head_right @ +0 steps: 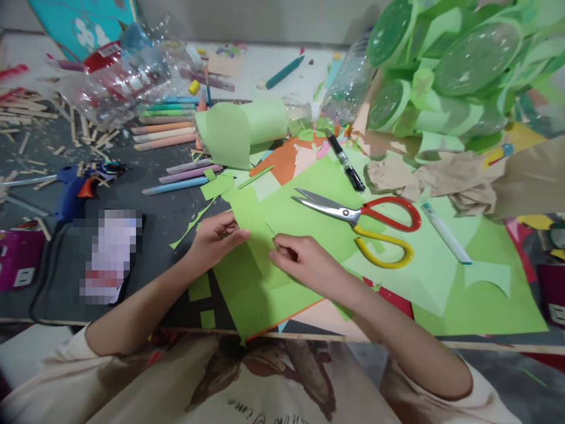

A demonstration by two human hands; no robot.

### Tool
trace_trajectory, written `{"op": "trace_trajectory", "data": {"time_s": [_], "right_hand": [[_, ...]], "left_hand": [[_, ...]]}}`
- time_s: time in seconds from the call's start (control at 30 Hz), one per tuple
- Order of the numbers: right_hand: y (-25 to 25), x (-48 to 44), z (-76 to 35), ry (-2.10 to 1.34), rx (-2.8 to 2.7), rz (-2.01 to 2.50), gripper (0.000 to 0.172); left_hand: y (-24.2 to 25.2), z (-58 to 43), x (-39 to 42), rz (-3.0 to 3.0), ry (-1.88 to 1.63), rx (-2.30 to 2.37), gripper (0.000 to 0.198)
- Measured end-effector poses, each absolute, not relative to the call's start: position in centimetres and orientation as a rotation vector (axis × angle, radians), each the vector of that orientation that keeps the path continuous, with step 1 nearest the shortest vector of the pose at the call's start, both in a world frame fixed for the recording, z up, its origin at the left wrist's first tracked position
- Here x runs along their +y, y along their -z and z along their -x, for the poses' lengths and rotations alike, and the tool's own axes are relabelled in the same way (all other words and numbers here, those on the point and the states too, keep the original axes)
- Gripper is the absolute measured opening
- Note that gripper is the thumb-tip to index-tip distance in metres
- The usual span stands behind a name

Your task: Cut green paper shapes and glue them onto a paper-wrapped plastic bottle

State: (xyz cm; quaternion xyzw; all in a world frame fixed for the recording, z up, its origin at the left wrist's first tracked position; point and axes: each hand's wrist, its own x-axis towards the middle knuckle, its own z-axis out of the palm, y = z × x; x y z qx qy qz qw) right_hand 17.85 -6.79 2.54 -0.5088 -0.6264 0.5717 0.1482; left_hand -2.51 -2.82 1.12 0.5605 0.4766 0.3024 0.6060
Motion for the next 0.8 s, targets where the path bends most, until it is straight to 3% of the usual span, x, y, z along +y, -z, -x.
{"op": "trace_trajectory", "data": {"time_s": [0.17, 0.27, 0.4, 0.57, 0.8], "right_hand": [[-3.9, -2.6, -19.9, -1.505, -2.015, 1.480, 0.033], [-5.4, 2.0, -20.9, -0.895, -1.995, 1.643, 0.023], [-6.0, 7.2, -20.0, -0.602, -1.946, 1.760, 0.011], [-4.1, 9.7, -18.0, -0.549, -2.304, 1.455, 0.063], [-4.5, 11.7, -17.1, -0.380, -2.458, 1.559, 0.058]], "left_hand": [[-0.7, 2.4, -3.1, -1.500, -0.796, 1.169, 0.048], [-0.3, 2.6, -2.9, -1.486, -0.807, 1.219, 0.038], [0.2, 3.0, -2.4, -1.572, -0.837, 1.269, 0.031], [0.4, 3.2, -2.2, -1.690, -0.840, 1.239, 0.032], [0.3, 3.0, -2.3, -1.664, -0.870, 1.285, 0.031]]}}
